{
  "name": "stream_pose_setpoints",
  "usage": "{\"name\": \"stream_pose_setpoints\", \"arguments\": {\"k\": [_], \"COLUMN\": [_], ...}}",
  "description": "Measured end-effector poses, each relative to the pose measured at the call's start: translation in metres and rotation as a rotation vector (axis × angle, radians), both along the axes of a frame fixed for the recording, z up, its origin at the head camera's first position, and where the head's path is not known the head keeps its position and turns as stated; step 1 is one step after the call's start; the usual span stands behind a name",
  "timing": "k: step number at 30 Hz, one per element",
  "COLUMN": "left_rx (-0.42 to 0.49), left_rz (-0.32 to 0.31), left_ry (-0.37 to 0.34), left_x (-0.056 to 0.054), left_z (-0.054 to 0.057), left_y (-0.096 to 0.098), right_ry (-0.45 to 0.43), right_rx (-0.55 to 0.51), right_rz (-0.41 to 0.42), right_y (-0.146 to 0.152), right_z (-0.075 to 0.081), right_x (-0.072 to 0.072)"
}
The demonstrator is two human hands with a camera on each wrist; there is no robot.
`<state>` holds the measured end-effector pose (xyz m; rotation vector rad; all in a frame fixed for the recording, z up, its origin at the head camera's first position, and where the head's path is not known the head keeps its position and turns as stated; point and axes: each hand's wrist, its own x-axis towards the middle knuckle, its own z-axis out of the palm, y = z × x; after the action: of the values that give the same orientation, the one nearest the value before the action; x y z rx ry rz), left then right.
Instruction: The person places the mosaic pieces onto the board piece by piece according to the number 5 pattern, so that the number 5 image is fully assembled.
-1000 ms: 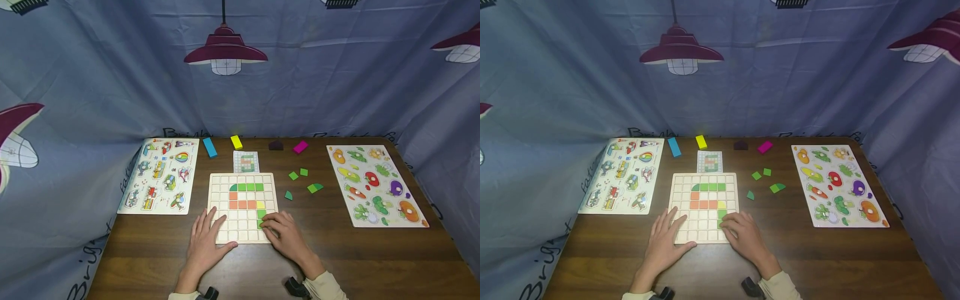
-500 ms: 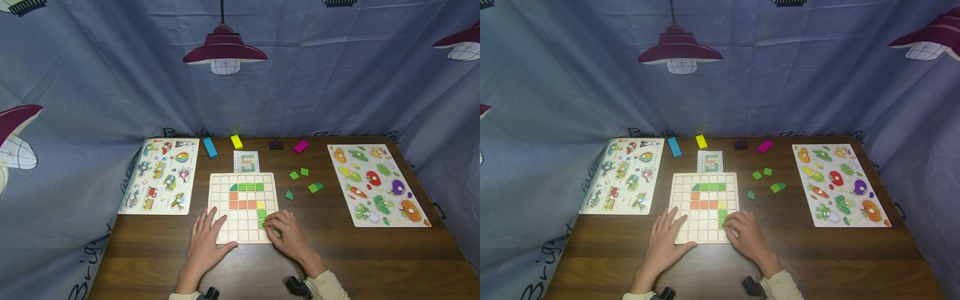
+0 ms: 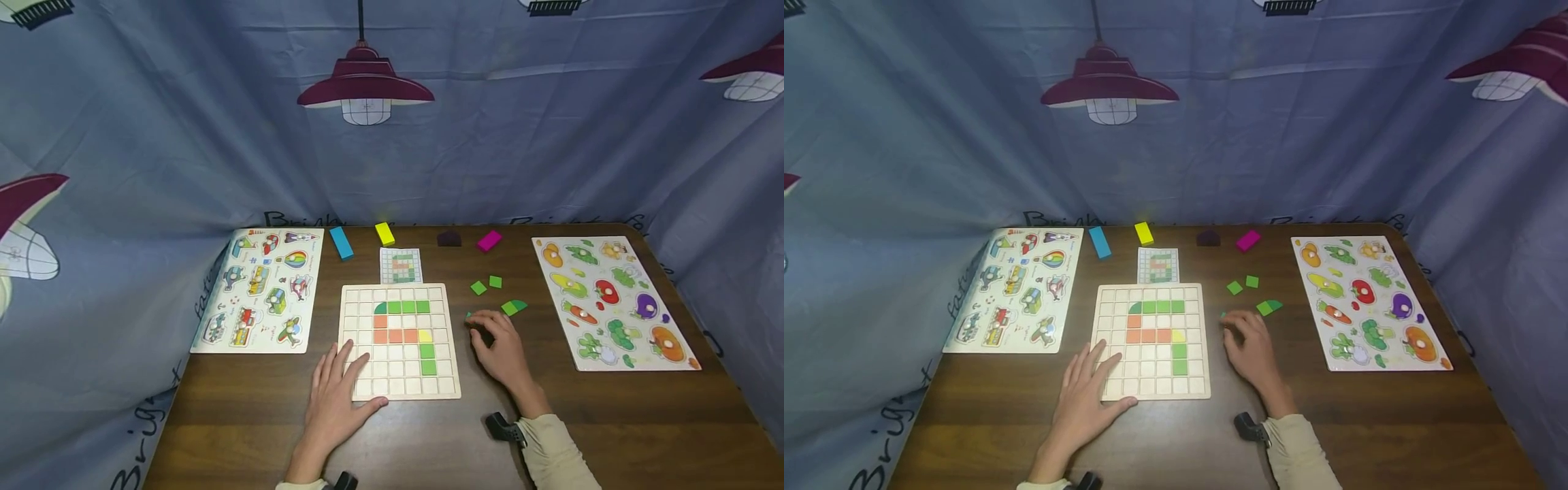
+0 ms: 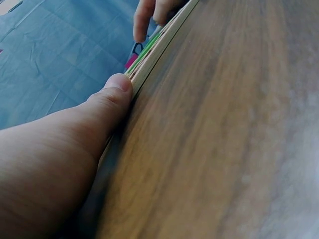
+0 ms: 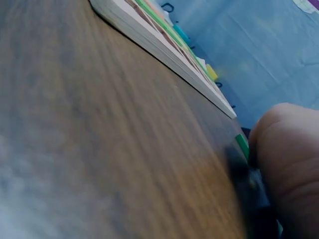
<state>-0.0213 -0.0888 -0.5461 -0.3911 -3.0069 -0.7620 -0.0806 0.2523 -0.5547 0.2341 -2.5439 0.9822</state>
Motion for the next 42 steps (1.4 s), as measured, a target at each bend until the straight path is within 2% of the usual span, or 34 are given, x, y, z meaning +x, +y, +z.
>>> {"name": "stream_pose_setpoints", "arguments": {"k": [4,8,14,20,27,33,36,42], "left_rx": [0.004,0.003,0.004,0.015,0.014,0.016,0.013,-0.004], "left_rz": [0.002,0.004,0.007,0.008,0.009,0.006,0.007,0.005], "left_ry": [-0.003,-0.009,-0.018,-0.014,0.022,0.021,-0.003,0.002], "left_x": [0.0,0.0,0.001,0.002,0.002,0.003,0.002,-0.001], "left_z": [0.001,0.001,0.0,0.001,0.0,0.0,0.0,0.001], "left_y": [0.0,0.0,0.0,0.0,0.0,0.001,0.002,0.002], "right_ry": [-0.073,-0.075,-0.056,-0.079,-0.054,-0.067,-0.039,-0.001], "right_rx": [0.088,0.16,0.128,0.146,0.158,0.128,0.075,0.008], "right_rz": [0.033,0.037,0.003,0.017,0.022,0.029,0.095,0.328], "right_y": [0.001,-0.001,-0.002,-0.003,-0.004,-0.005,-0.009,-0.033], "right_z": [-0.003,-0.003,-0.002,-0.002,-0.004,-0.001,0.001,0.004], "right_x": [-0.002,-0.003,-0.002,0.0,0.001,0.009,0.018,0.044]}}
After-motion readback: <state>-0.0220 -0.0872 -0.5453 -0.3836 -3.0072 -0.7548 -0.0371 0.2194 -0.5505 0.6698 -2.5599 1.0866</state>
